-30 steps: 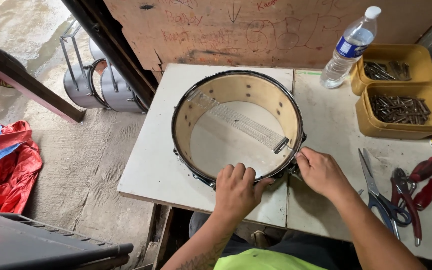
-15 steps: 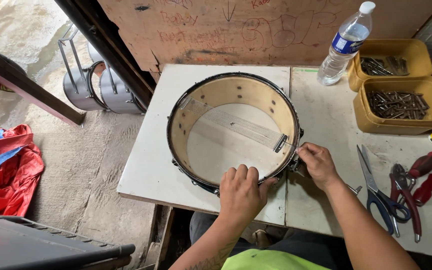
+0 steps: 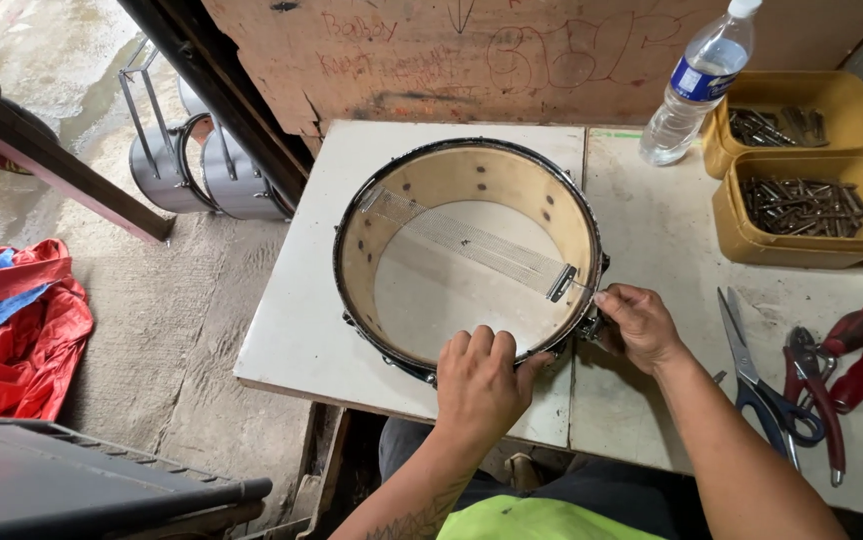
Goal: Attaching and tensioning snare wires onto a snare drum using pliers and a screwdriver at a repair bench.
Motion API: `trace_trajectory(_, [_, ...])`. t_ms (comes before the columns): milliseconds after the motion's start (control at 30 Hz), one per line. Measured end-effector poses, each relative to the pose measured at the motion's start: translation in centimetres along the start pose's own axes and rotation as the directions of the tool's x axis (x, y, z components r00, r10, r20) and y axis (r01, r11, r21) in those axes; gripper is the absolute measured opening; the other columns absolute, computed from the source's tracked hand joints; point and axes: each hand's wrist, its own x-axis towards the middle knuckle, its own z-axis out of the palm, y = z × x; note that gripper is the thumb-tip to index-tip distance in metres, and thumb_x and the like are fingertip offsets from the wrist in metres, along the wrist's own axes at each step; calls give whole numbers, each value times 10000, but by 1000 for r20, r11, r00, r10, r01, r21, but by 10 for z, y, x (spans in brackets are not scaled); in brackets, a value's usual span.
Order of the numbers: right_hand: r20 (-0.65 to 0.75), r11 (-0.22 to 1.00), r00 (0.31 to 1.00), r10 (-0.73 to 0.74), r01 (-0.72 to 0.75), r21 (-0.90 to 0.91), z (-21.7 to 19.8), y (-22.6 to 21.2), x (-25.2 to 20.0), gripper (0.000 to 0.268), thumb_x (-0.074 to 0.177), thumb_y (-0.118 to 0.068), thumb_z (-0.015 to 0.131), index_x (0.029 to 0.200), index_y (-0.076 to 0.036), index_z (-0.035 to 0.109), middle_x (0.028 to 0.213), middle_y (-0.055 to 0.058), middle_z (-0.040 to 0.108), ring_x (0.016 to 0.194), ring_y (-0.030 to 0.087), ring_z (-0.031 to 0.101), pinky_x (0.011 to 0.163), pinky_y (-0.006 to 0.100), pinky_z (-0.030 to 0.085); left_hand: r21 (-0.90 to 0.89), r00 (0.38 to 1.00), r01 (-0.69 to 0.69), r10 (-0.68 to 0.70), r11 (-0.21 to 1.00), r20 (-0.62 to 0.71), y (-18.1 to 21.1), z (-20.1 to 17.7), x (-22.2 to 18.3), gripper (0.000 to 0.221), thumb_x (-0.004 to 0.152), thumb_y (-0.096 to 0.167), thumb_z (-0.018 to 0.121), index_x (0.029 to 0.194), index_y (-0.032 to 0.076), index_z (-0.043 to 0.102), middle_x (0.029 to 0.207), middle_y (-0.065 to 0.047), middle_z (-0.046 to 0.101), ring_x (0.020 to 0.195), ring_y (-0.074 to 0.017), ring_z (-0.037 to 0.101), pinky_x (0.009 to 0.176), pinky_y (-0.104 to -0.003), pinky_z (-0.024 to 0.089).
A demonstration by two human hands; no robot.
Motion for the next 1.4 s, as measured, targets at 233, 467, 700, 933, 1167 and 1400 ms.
trace_trajectory(233, [-30, 998, 1000, 7, -9, -66, 18, -20, -6, 358, 925, -268, 665, 605, -205, 518, 649, -91, 469, 670, 125, 450, 708, 325, 349, -22, 999, 37, -36, 999, 40, -5, 3, 0, 595, 963, 595, 670, 685, 107, 472, 657, -71, 478, 592, -291, 458, 509, -426, 368])
trace_trajectory(467, [42, 1000, 999, -9, 10, -23, 22, -34, -14, 318, 951, -320, 607, 711, -112, 601, 698, 9, 622, 568, 174, 576, 537, 305, 426, -23, 1000, 17, -17, 1000, -1, -6, 1, 2, 606, 979, 614, 625, 694, 115, 432, 661, -61, 436, 592, -276, 428, 507, -414, 348])
trace_trajectory(700, [-109, 664, 965, -240, 81, -744, 34, -59, -51, 338, 966, -383, 635, 1195, -134, 648, 597, -17, 611, 537, 143, 519, 546, 326, 426, -18, 1000, 4, -4, 1000, -27, -5, -1, 4, 598, 984, 603, 624, 708, 111, 427, 671, -65, 425, 603, -285, 421, 510, -422, 330])
trace_trajectory(933, [121, 500, 851, -512, 409, -763, 30, -44, -59, 254, 995, -264, 661, 1194, -116, 713, 868, -2, 756, 584, 100, 592, 579, 259, 490, 4, 999, -1, 1, 1000, -36, -6, -1, 3, 603, 979, 613, 637, 697, 117, 443, 670, -57, 425, 611, -275, 423, 510, -413, 328])
trace_trajectory(1167, [182, 434, 778, -601, 509, -743, 27, -35, -52, 304, 983, -175, 674, 1218, 18, 693, 916, 107, 768, 609, 121, 666, 554, 241, 572, -11, 999, -7, 7, 1000, -32, -8, -1, 2, 601, 985, 613, 624, 702, 107, 464, 670, -64, 438, 605, -280, 431, 509, -418, 337])
trace_trajectory(1400, [-46, 575, 843, -535, 323, -752, 46, -26, -62, 393, 1011, -248, 640, 1322, -10, 607, 770, 85, 696, 547, 146, 558, 535, 292, 453, -30, 1000, -6, 6, 1000, -7, -8, -1, 4, 595, 999, 604, 603, 708, 104, 464, 671, -64, 439, 603, -277, 433, 501, -416, 338])
